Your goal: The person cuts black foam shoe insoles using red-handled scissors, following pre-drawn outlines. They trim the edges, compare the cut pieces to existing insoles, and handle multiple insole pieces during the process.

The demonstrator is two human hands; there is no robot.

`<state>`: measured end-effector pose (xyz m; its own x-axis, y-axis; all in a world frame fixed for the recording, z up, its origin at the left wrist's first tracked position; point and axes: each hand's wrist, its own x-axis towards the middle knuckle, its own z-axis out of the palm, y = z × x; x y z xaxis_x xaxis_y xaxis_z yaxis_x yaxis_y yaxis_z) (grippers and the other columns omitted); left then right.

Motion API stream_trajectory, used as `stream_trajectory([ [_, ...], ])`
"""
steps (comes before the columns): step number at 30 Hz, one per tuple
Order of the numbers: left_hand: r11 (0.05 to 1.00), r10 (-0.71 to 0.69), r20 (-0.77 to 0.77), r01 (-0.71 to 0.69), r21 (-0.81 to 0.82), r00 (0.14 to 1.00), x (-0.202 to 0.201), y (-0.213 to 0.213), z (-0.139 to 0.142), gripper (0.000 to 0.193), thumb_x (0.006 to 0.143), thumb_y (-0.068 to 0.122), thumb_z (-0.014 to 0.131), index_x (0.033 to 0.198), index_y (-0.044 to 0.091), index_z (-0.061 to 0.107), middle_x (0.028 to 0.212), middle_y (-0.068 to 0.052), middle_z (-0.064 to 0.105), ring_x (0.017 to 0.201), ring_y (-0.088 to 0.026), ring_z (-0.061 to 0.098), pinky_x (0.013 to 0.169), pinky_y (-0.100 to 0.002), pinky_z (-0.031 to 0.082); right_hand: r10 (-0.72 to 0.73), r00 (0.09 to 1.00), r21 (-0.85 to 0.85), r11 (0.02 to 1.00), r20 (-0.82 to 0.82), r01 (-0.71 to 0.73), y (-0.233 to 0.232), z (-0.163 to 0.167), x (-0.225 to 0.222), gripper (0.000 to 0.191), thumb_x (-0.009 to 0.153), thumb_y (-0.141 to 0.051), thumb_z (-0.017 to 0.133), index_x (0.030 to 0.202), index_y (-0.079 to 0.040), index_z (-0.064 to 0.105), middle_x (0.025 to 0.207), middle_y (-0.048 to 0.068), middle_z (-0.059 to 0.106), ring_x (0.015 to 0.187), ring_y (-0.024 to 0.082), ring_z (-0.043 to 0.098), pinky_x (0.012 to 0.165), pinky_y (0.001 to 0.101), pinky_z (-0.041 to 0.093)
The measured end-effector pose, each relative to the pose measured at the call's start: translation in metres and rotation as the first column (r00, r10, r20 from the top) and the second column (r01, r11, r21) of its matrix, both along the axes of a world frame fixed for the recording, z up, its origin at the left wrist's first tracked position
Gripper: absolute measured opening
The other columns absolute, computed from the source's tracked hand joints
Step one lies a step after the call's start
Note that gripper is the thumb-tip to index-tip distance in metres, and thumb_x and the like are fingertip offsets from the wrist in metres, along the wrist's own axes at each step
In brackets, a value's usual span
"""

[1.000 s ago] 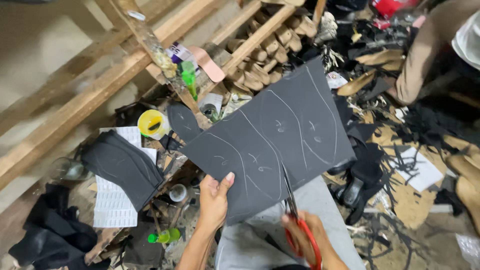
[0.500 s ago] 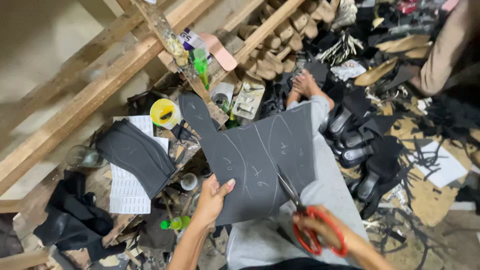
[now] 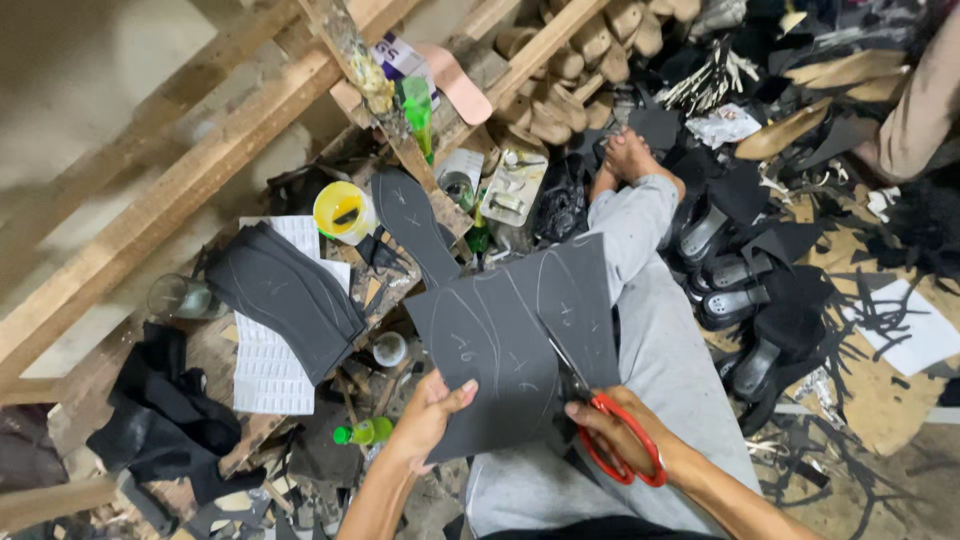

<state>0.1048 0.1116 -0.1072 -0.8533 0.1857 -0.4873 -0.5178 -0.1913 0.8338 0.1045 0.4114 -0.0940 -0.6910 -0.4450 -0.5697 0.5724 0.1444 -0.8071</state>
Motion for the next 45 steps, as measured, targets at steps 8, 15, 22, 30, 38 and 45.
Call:
stream_trajectory([
  [8, 0.979, -0.021, 0.115, -0.003, 0.204, 0.993, 0.003, 0.002, 0.012, 0.042, 0.094, 0.007, 0.062, 0.135, 0.005, 0.057, 0.128, -0.007, 0.07, 0.114, -0.015, 0.064, 0.1, -0.033, 0.05, -0.006, 0.964, 0.033, 0.999, -0.265, 0.016, -0.016, -0.01, -0.008, 0.052, 0.102, -0.032, 0.062, 0.061, -0.003, 0.05, 0.046, 0.002, 0.043, 0.04, 0.013, 0.039, 0.038, 0.0306, 0.033],
  [15, 0.969, -0.052, 0.225, -0.006, 0.246, 0.973, 0.027, 0.003, 0.013, 0.041, 0.096, 0.005, 0.062, 0.137, 0.001, 0.057, 0.129, -0.006, 0.068, 0.114, -0.014, 0.062, 0.1, -0.031, 0.048, -0.01, 0.998, -0.049, 0.999, 0.063, 0.013, -0.022, -0.005, -0.033, 0.037, 0.097, -0.025, 0.05, 0.067, -0.004, 0.05, 0.049, 0.006, 0.053, 0.04, 0.019, 0.056, 0.042, 0.0348, 0.047],
  [22, 0.961, -0.065, 0.14, 0.024, 0.275, 0.988, 0.043, -0.023, -0.03, 0.046, 0.099, 0.004, 0.062, 0.144, 0.001, 0.055, 0.129, -0.004, 0.065, 0.113, -0.012, 0.056, 0.101, -0.029, 0.043, 0.107, 0.987, 0.002, 0.994, -0.123, -0.107, -0.042, -0.022, -0.049, 0.035, 0.099, -0.022, 0.047, 0.069, -0.006, 0.05, 0.049, 0.003, 0.048, 0.038, 0.014, 0.05, 0.037, 0.0327, 0.041],
  [30, 0.945, 0.191, 0.118, -0.215, 0.245, 0.974, 0.051, -0.024, -0.028, 0.062, 0.088, -0.002, 0.061, 0.148, 0.001, 0.046, 0.148, -0.002, 0.058, 0.137, -0.013, 0.05, 0.115, -0.031, 0.036, 0.057, 0.907, 0.196, 0.98, -0.417, 0.029, -0.064, -0.053, -0.047, 0.034, 0.097, -0.018, 0.058, 0.069, 0.001, 0.057, 0.053, 0.002, 0.051, 0.047, 0.015, 0.052, 0.045, 0.0336, 0.045],
  [38, 0.952, 0.301, 0.092, -0.305, 0.035, 0.949, 0.051, -0.03, -0.033, 0.035, 0.097, 0.011, 0.065, 0.131, 0.001, 0.064, 0.123, -0.006, 0.07, 0.11, -0.015, 0.056, 0.096, -0.034, 0.038, 0.212, 0.603, 0.558, 0.684, -0.769, 0.47, 0.019, -0.032, -0.096, 0.036, 0.085, -0.025, 0.074, 0.109, -0.001, 0.064, 0.086, 0.016, 0.068, 0.082, 0.033, 0.067, 0.071, 0.0437, 0.053],
  [45, 0.892, 0.443, 0.094, -0.449, 0.056, 0.891, 0.037, 0.003, -0.061, 0.033, 0.095, 0.015, 0.064, 0.127, 0.004, 0.068, 0.118, 0.0, 0.072, 0.114, -0.011, 0.061, 0.104, -0.026, 0.041, -0.172, 0.776, 0.276, 0.87, -0.606, 0.408, 0.015, -0.057, -0.085, 0.031, 0.08, -0.018, 0.082, 0.098, -0.003, 0.063, 0.077, 0.005, 0.063, 0.07, 0.012, 0.056, 0.065, 0.0306, 0.048],
])
